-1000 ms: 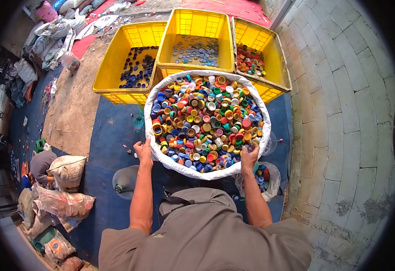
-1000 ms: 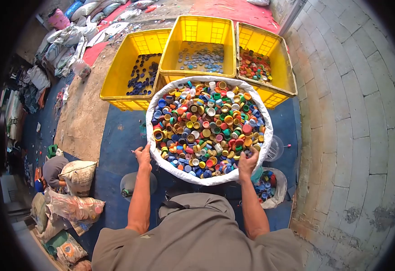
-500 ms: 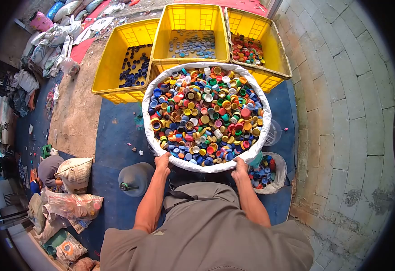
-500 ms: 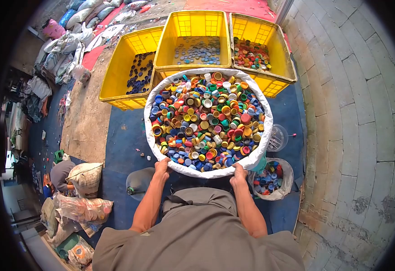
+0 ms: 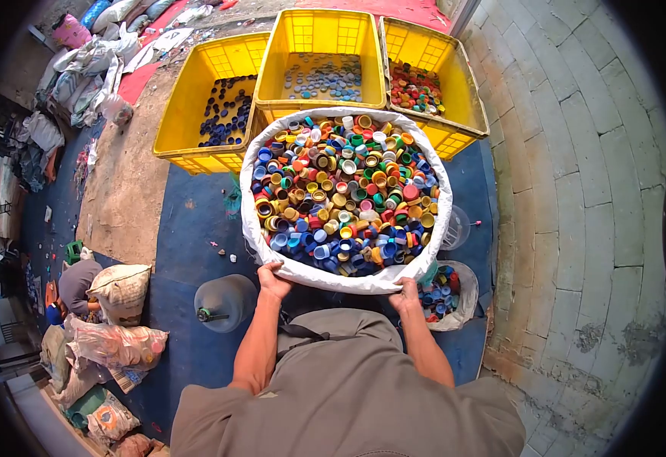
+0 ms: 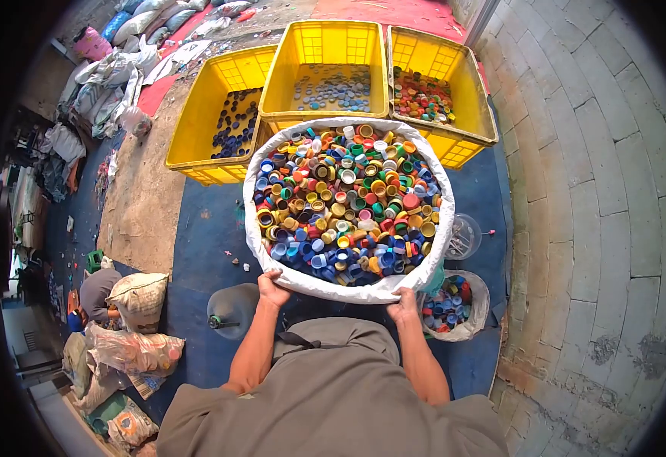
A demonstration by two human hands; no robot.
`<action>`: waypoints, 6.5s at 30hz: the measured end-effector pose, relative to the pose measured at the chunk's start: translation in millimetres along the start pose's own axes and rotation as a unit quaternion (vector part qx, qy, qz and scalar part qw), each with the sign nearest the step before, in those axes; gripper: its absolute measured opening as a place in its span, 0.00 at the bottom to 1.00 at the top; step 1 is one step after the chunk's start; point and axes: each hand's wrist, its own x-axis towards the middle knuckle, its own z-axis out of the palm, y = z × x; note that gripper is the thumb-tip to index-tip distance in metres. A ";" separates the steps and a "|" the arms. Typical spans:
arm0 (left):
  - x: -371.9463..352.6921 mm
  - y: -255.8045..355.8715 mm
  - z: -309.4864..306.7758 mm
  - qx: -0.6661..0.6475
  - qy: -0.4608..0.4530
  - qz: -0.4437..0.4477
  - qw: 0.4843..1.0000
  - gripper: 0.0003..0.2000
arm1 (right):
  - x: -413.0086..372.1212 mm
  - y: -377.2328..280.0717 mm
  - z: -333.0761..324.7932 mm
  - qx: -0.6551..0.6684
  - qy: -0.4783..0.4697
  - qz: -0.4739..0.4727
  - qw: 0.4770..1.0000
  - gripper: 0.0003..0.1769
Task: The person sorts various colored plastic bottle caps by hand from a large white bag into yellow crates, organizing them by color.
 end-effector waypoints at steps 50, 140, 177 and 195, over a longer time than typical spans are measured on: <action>35.4 45.8 147.4 0.669 0.183 0.453 0.561 0.32 | -0.1 -98.0 163.0 -0.527 0.164 -0.480 0.682 0.30; 12.8 -22.3 117.4 0.814 -0.045 0.540 0.210 0.31 | -5.2 -30.5 164.4 -0.788 -0.064 -0.556 0.257 0.25; -15.3 -17.3 80.5 0.664 0.068 0.555 0.497 0.34 | -20.0 -6.4 199.3 -0.723 -0.220 -0.587 0.289 0.40; 25.8 7.2 139.1 0.751 0.033 0.535 0.386 0.38 | -67.6 2.6 106.7 0.008 -0.278 -0.002 0.961 0.26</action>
